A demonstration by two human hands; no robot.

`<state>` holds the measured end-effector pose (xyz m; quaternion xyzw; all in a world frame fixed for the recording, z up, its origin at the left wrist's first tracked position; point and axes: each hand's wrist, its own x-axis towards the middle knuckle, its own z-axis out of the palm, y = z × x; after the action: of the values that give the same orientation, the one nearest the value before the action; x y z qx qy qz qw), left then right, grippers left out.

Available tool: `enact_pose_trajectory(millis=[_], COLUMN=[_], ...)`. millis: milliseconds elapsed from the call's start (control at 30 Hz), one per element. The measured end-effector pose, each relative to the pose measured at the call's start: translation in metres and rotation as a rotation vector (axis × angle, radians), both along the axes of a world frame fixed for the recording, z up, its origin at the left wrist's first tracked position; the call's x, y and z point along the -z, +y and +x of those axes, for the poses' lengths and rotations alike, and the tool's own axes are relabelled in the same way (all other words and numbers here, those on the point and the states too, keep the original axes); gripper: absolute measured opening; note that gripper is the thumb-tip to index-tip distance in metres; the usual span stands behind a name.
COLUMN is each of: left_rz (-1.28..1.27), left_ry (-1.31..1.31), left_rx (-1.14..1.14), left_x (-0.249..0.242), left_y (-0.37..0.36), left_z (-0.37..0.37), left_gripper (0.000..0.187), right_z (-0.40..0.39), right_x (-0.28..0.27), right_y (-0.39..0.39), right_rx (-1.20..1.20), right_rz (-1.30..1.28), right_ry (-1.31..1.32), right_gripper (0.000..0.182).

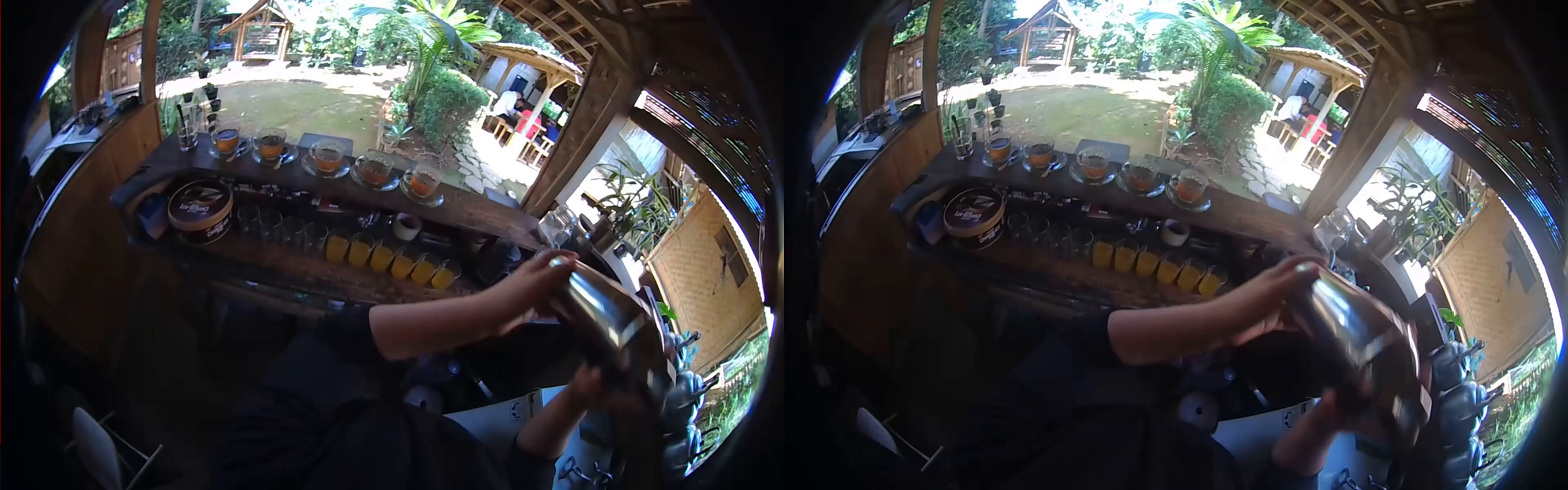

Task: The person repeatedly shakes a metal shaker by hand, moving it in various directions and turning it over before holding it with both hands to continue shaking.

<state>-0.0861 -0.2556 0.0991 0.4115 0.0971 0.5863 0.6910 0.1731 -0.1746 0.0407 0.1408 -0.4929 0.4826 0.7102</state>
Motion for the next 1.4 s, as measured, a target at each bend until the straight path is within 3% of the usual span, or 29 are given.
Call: enact_pose_trajectory(millis=[33, 100, 133, 167, 200, 233, 300, 400, 433, 500, 567, 633, 767, 833, 967, 1033, 1100, 1167, 1267, 1300, 1400], left_rz=[0.122, 0.606, 0.659, 0.707, 0.653, 0.361, -0.088, -0.176, -0.014, 0.429, 0.681, 0.444, -0.39, -0.374, 0.36, 0.469, 0.167, -0.284, -0.222, -0.177, 0.299], left_ry=[0.024, 0.241, 0.242, 0.24, 0.324, 0.246, 0.12, 0.021, 0.039, 0.267, 0.17, 0.159, 0.127, 0.161, 0.266, 0.164, 0.056, -0.051, 0.029, 0.029, 0.206], left_rx=[0.045, -0.112, -0.113, -0.112, -0.231, -0.063, 0.058, -0.003, 0.039, -0.123, -0.304, -0.365, -0.208, -0.273, -0.052, 0.027, 0.066, 0.068, 0.006, -0.003, 0.079], left_x=[-0.012, -0.036, -0.042, -0.045, -0.045, -0.04, -0.021, 0.004, -0.001, -0.03, -0.033, -0.031, -0.006, -0.017, -0.052, -0.058, -0.05, -0.018, -0.018, -0.033, -0.059], left_y=[-0.019, -0.051, -0.058, -0.061, -0.05, -0.032, -0.011, -0.026, -0.041, -0.083, -0.089, -0.063, 0.004, 0.0, -0.016, -0.006, 0.026, 0.091, 0.108, 0.099, 0.087], left_z=[0.001, 0.0, 0.002, 0.006, 0.009, 0.014, 0.008, 0.012, 0.005, -0.009, 0.001, 0.002, -0.011, -0.012, 0.004, 0.022, 0.027, 0.032, 0.039, 0.049, 0.063], left_gripper=[0.047, 0.046, 0.046, 0.046, 0.049, 0.049, 0.047, 0.046, 0.048, 0.047, 0.046, 0.045, 0.043, 0.043, 0.049, 0.043, 0.056, 0.055, 0.051, 0.049, 0.049], right_z=[0.029, 0.031, 0.065, 0.03, 0.0, -0.016, -0.055, -0.056, -0.067, -0.06, -0.075, -0.091, -0.114, -0.112, -0.106, -0.098, -0.09, -0.083, -0.064, -0.058, -0.04], right_x=[0.007, 0.051, 0.065, 0.057, 0.036, 0.002, -0.036, -0.028, -0.008, 0.016, 0.017, -0.013, -0.071, -0.077, -0.078, -0.079, -0.076, -0.072, -0.06, -0.053, -0.032], right_y=[-0.026, -0.077, -0.088, -0.095, -0.091, -0.07, -0.055, -0.071, -0.093, -0.123, -0.129, -0.095, -0.054, -0.042, -0.013, 0.0, 0.01, 0.018, 0.046, 0.063, 0.1], right_rx=[0.078, 0.222, 0.289, 0.358, 0.429, 0.496, 0.616, 0.754, 0.792, 0.877, 0.956, 1.042, 1.252, 1.251, 1.245, 1.247, 1.252, 1.25, 1.25, 1.119, 0.727], right_rz=[0.028, 0.067, 0.089, 0.106, 0.116, 0.121, 0.124, 0.171, 0.186, 0.187, 0.201, 0.23, 0.338, 0.368, 0.424, 0.458, 0.487, 0.515, 0.552, 0.478, 0.235], right_ry=[0.002, 0.008, 0.014, 0.017, 0.012, 0.0, -0.04, -0.046, -0.041, -0.054, -0.082, -0.11, -0.125, -0.098, -0.089, -0.094, -0.104, -0.116, -0.118, -0.125, -0.169], right_gripper=[0.09, 0.088, 0.088, 0.087, 0.086, 0.085, 0.084, 0.081, 0.08, 0.079, 0.077, 0.076, 0.073, 0.073, 0.071, 0.071, 0.07, 0.07, 0.069, 0.069, 0.068])
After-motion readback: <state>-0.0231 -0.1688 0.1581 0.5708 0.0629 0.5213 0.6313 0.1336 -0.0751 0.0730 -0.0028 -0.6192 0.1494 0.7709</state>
